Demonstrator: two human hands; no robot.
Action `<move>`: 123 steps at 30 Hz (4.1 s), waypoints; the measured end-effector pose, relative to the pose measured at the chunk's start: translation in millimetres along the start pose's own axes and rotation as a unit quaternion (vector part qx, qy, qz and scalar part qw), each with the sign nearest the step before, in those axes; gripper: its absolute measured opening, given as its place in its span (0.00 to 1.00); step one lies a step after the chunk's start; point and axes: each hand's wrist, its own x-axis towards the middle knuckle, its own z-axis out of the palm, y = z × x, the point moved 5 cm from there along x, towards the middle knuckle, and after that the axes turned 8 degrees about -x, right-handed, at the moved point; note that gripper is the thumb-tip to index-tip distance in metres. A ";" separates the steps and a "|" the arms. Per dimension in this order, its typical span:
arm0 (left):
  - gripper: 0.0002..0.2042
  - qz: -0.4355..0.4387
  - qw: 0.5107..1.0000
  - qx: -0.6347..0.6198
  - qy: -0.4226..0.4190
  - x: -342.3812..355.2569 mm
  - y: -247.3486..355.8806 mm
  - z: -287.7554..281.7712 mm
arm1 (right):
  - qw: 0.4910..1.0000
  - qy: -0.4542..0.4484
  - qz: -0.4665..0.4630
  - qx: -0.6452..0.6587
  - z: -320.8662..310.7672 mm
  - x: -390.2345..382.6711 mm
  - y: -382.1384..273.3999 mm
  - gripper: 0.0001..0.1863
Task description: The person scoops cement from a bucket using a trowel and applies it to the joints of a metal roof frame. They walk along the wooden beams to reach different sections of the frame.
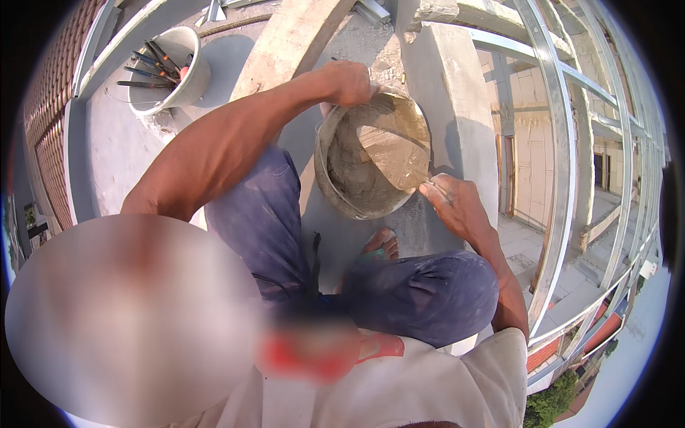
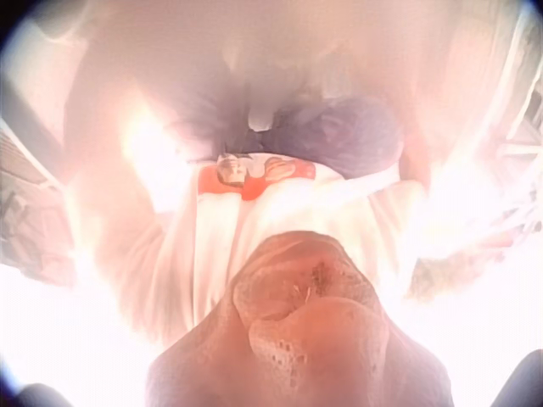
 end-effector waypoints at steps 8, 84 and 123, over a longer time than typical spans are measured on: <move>0.34 -0.048 0.995 -0.076 -0.040 -14.4 -3.5 0.1 | 0.995 0.033 0.040 -0.089 -37.1 -13.0 -7.2 0.16; 0.24 -0.073 0.977 0.120 -0.161 8.4 -59.7 2.3 | 0.880 0.366 0.012 -0.303 -211.2 182.6 87.7 0.14; 0.27 -0.111 0.978 0.087 -0.153 -3.0 -40.8 -16.1 | 0.989 0.088 0.089 -0.077 -186.5 165.5 114.0 0.28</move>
